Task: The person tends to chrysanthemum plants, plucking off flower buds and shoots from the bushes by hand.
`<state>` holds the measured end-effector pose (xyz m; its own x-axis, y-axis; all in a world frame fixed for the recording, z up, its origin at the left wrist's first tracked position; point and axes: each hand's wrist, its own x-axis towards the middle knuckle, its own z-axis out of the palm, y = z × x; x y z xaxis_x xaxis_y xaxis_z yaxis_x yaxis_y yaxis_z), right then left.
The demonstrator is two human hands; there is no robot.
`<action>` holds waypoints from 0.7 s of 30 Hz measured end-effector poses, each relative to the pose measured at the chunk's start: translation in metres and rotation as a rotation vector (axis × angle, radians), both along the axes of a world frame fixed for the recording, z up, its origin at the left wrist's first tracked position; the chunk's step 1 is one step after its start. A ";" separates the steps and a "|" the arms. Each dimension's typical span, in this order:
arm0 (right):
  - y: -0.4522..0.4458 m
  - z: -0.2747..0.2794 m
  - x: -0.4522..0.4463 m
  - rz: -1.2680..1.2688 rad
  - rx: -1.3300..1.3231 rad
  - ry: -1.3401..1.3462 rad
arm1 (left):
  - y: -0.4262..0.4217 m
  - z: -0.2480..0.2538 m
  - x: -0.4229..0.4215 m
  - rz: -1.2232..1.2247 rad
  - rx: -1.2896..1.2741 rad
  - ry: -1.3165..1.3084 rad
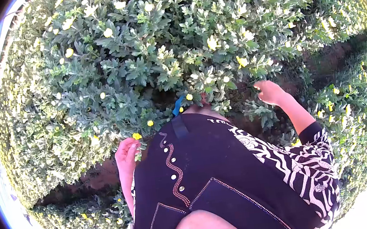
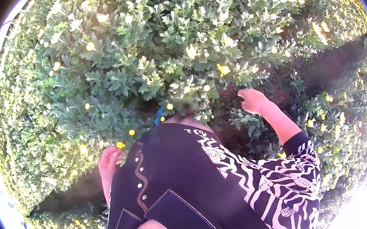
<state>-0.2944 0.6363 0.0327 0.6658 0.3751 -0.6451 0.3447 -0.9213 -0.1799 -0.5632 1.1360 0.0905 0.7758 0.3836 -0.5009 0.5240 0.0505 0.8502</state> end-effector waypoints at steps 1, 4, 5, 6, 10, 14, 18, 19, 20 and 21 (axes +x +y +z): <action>0.018 0.004 0.017 -0.204 0.331 0.023 | -0.003 0.006 0.007 -0.010 0.016 0.005; 0.070 -0.010 0.055 -0.521 0.782 -0.420 | -0.010 0.020 0.030 -0.055 0.120 -0.003; 0.082 -0.031 0.072 -0.510 0.878 -0.679 | -0.013 0.026 0.035 -0.058 0.132 -0.008; 0.095 -0.044 0.089 -0.611 0.956 -0.661 | -0.017 0.033 0.040 -0.053 0.136 -0.031; 0.133 -0.054 0.147 -0.891 1.225 -0.438 | -0.028 0.047 0.038 -0.042 0.186 -0.044; 0.142 -0.039 0.194 -0.857 0.816 0.089 | -0.039 0.044 0.026 0.002 0.210 -0.026; 0.172 -0.104 0.250 -0.342 0.763 -0.479 | -0.048 0.033 0.023 0.054 0.189 0.034; 0.185 -0.094 0.256 -0.479 0.731 -0.407 | -0.051 0.032 0.024 0.036 0.188 0.048; 0.191 -0.091 0.261 -0.574 0.740 -0.360 | -0.056 0.036 0.027 0.035 0.194 0.047; 0.194 -0.088 0.266 -0.669 0.748 -0.314 | -0.059 0.035 0.027 0.041 0.195 0.050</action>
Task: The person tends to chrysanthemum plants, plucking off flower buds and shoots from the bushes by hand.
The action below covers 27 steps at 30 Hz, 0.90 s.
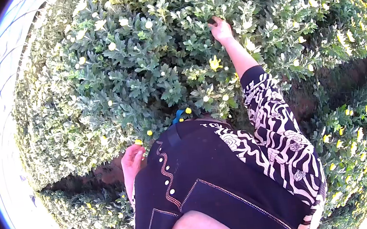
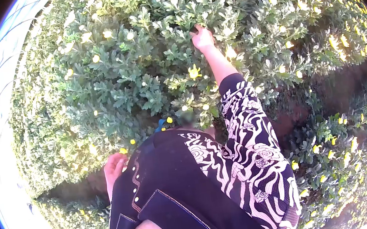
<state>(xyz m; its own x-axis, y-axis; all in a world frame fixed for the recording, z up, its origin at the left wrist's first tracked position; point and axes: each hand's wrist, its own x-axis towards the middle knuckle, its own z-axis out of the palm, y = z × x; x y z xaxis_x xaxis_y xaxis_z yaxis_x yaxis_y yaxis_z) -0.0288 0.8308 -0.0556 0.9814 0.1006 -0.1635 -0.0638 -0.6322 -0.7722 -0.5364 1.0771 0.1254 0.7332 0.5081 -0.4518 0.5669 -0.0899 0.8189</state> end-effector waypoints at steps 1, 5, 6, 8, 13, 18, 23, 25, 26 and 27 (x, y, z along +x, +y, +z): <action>0.002 -0.012 0.008 -0.026 0.128 -0.033 | -0.002 -0.002 0.000 0.005 0.005 0.009; 0.015 -0.055 0.047 -0.072 0.415 0.092 | -0.011 -0.004 -0.002 0.019 0.020 0.039; 0.026 -0.114 0.074 -0.102 0.564 -0.073 | -0.015 -0.001 -0.001 0.030 0.021 0.046; 0.024 -0.097 0.066 0.002 0.844 0.176 | -0.023 0.007 0.008 0.068 -0.037 0.021; -0.002 -0.023 0.036 -0.048 0.565 0.376 | -0.034 0.023 0.079 -0.033 0.013 -0.032; -0.022 -0.014 0.031 -0.067 0.529 0.324 | -0.052 0.032 0.157 -0.244 0.047 -0.079; -0.032 -0.020 0.029 -0.012 0.449 0.553 | -0.065 0.020 0.216 -0.481 -0.055 -0.121; -0.033 -0.023 0.027 0.003 0.566 0.589 | -0.073 0.006 0.242 -0.503 -0.126 -0.127; -0.038 -0.028 0.028 0.072 0.644 0.629 | -0.077 -0.004 0.255 -0.510 -0.183 -0.164; -0.043 -0.032 0.029 0.142 0.723 0.669 | -0.080 -0.014 0.267 -0.515 -0.239 -0.202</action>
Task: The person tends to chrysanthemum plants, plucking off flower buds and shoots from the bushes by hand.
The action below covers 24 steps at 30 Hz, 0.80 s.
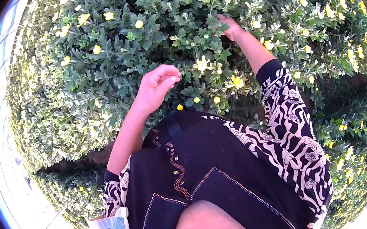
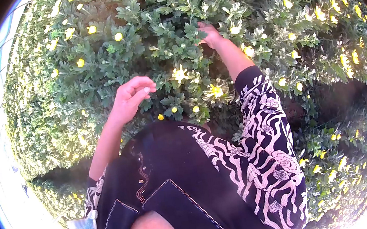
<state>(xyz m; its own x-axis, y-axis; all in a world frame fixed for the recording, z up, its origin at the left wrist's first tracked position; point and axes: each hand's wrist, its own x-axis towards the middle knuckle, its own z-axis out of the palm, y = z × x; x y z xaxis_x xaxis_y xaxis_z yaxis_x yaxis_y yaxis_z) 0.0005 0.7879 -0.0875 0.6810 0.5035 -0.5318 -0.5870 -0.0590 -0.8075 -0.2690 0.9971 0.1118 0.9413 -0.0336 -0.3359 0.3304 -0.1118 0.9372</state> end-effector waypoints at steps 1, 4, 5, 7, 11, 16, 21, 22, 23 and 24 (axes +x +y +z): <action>-0.002 -0.003 -0.001 0.050 0.096 0.026 | -0.001 -0.010 0.012 -0.011 0.009 0.008; -0.012 0.027 -0.006 0.329 -0.003 -0.101 | -0.012 -0.020 0.031 0.008 -0.010 -0.008; -0.016 0.033 -0.007 0.460 -0.050 -0.167 | -0.016 -0.018 0.033 -0.002 -0.004 -0.031; -0.021 0.028 -0.012 0.421 -0.046 -0.142 | -0.020 -0.019 0.031 -0.013 -0.002 -0.051; -0.028 0.041 -0.015 0.500 0.040 0.029 | -0.018 -0.025 0.007 -0.007 -0.014 0.007; -0.022 0.025 -0.012 0.554 -0.174 -0.058 | 0.000 -0.023 -0.027 0.148 -0.063 0.060; -0.012 0.031 -0.014 0.559 -0.378 -0.183 | 0.015 -0.010 -0.055 0.297 0.013 0.055; -0.009 0.026 -0.012 0.580 -0.470 -0.190 | 0.017 -0.012 -0.062 0.323 0.004 0.057; -0.010 -0.017 -0.002 0.551 -0.425 -0.311 | 0.019 -0.011 -0.066 0.319 -0.004 0.038; -0.009 -0.029 0.000 0.584 -0.488 -0.435 | 0.020 -0.010 -0.072 0.346 0.015 0.055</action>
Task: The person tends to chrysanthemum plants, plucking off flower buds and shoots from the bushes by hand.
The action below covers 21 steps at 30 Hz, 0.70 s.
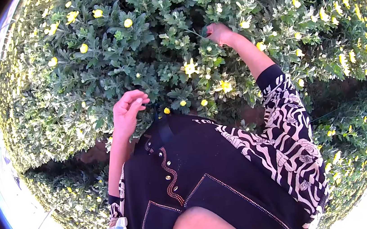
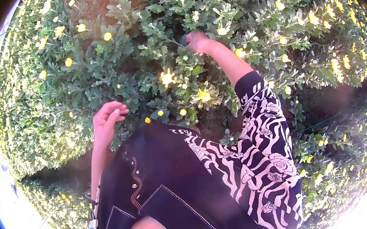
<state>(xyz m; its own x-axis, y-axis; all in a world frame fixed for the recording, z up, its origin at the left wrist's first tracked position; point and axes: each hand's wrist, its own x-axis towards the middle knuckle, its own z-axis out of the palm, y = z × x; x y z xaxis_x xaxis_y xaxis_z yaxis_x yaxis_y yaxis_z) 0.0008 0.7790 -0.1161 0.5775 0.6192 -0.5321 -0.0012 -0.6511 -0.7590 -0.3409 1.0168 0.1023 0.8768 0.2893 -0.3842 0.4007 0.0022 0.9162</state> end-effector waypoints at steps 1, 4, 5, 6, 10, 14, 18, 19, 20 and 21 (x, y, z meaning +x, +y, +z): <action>0.005 0.003 0.000 0.055 -0.036 -0.120 | 0.000 0.003 -0.006 0.027 0.017 0.025; 0.007 0.016 0.002 -0.082 -0.027 -0.053 | 0.005 0.009 -0.019 0.034 0.037 0.007; 0.007 0.018 -0.002 -0.202 0.013 0.038 | 0.006 0.012 -0.025 0.046 0.053 0.013; 0.007 0.022 -0.002 -0.111 -0.166 -0.121 | 0.008 0.014 -0.030 0.044 0.069 0.008; 0.015 0.010 -0.003 -0.284 -0.307 0.019 | 0.015 0.026 -0.048 0.060 0.081 0.007; -0.001 0.028 -0.014 -0.427 -0.128 0.012 | 0.026 0.017 -0.060 0.068 0.034 0.014; -0.018 0.137 -0.075 -0.390 -0.010 -0.369 | 0.043 0.019 -0.078 0.065 0.010 0.044; -0.024 0.141 -0.097 -0.550 0.330 -0.317 | 0.049 0.019 -0.086 0.071 0.006 0.048; -0.028 0.147 -0.117 -0.667 0.433 -0.352 | 0.058 0.019 -0.094 0.057 0.001 0.042; -0.036 0.161 -0.142 -0.694 0.371 -0.453 | 0.067 0.020 -0.102 0.042 -0.010 0.035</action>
